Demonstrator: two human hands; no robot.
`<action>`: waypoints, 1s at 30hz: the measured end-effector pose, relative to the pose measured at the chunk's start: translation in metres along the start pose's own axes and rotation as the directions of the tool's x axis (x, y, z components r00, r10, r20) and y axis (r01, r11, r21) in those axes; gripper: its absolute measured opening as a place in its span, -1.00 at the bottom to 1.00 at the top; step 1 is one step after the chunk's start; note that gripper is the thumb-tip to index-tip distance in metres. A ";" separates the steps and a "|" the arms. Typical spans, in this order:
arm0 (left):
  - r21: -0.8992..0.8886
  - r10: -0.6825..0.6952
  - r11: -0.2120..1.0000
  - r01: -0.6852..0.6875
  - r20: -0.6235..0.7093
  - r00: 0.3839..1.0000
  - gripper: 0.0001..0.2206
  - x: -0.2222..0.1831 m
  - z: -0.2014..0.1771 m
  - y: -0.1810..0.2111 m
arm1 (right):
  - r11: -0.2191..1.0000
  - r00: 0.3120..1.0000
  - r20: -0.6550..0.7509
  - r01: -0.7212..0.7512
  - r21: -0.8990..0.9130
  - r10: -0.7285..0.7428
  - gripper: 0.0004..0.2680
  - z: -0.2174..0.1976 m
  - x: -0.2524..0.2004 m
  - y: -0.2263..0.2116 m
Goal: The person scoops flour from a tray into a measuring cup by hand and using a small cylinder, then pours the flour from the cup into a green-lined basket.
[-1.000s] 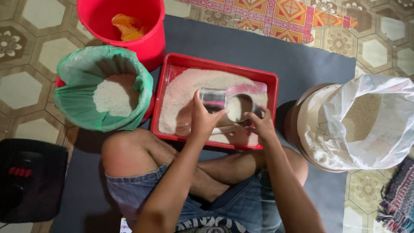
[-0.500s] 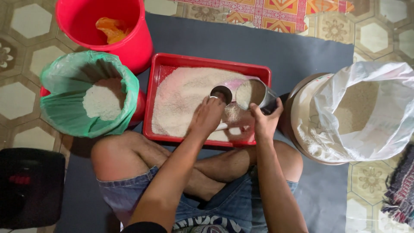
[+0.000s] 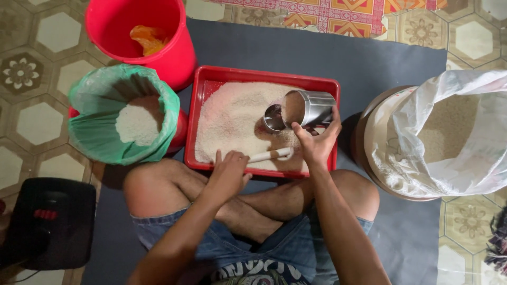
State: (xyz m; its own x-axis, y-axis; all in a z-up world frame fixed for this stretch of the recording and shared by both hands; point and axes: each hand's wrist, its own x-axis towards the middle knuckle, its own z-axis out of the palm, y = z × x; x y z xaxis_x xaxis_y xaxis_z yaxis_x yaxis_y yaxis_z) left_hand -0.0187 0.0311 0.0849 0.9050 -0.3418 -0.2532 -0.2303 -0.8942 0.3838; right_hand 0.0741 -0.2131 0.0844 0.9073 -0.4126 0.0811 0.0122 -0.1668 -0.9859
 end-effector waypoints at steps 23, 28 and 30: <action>-0.045 0.010 0.999 -0.007 0.073 0.997 -0.59 0.030 0.065 -0.019 | 0.962 0.979 0.023 0.203 -0.181 -0.202 -0.10 0.004 -0.004 0.001; -0.043 -0.004 0.999 0.007 0.058 0.998 -0.58 0.027 0.053 -0.010 | 0.954 0.974 0.031 0.228 -0.196 -0.226 -0.10 0.005 -0.007 -0.005; -0.049 -0.004 0.999 0.006 0.047 0.999 -0.57 0.028 0.048 -0.008 | 0.949 0.969 0.032 0.248 -0.194 -0.246 -0.11 0.005 -0.007 -0.004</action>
State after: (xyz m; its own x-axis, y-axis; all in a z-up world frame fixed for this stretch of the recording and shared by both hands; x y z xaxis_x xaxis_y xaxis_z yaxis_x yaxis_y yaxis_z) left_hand -0.0088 0.0144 0.0318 0.8881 -0.3513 -0.2964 -0.2068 -0.8814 0.4248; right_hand 0.0699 -0.2054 0.0873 0.8895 -0.3295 0.3166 0.1549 -0.4344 -0.8873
